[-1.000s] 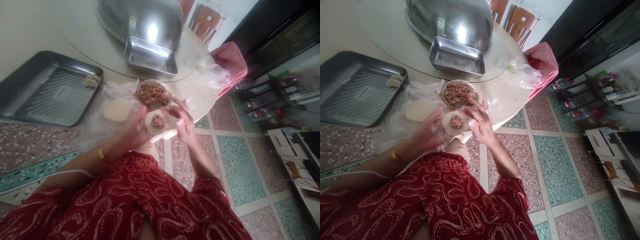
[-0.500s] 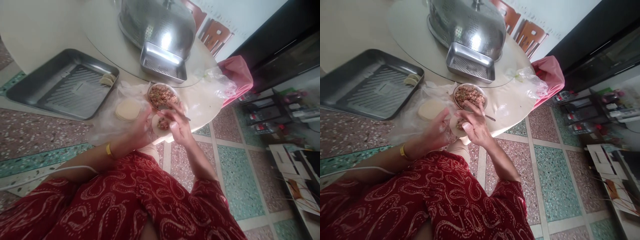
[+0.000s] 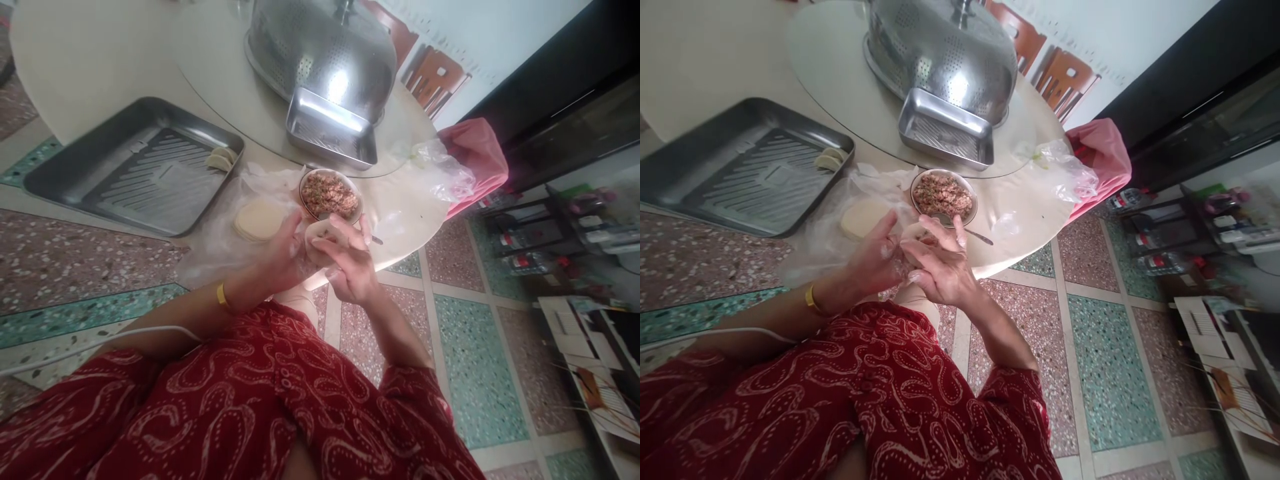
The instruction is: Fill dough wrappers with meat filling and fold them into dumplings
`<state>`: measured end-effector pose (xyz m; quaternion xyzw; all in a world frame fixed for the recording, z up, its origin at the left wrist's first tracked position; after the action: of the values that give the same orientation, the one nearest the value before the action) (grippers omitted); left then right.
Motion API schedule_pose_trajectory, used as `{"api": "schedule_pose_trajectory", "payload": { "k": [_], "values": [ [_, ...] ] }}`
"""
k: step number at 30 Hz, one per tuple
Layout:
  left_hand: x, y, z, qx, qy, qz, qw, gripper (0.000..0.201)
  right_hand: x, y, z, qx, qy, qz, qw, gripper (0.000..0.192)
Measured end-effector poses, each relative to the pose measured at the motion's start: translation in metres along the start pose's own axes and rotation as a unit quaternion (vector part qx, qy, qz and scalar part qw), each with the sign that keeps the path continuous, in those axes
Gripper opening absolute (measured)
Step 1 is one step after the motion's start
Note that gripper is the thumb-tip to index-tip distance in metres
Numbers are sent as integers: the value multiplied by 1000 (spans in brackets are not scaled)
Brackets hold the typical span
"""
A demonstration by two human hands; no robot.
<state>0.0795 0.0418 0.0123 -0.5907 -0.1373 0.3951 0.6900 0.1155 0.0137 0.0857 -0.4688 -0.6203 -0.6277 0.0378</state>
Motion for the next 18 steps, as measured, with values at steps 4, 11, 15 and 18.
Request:
{"api": "schedule_pose_trajectory", "payload": {
  "k": [4,11,15,18],
  "values": [
    [-1,0,4,3,-13,30,999,65,-1,11,0,-12,14,25,1000,43],
    [9,6,-5,39,-14,-32,999,51,-53,104,131,-164,-284,120,937,56],
    [19,12,-14,53,-15,-30,998,52,-83,96,186,-168,-341,35,924,62],
    [21,8,-19,50,-5,-28,998,58,-93,78,200,-151,-349,5,925,60]
  ]
}}
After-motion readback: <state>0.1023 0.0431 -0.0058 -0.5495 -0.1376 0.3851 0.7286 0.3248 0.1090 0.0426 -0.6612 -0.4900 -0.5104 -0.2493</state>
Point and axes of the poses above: each hand's wrist, its own x-axis towards the middle knuckle, its own y-axis out of the back of the hand, z = x × y, the point moved 10 cm from there along x, towards the middle knuckle, and after that the axes turned 3 degrees about x, right-handed, at the moved point
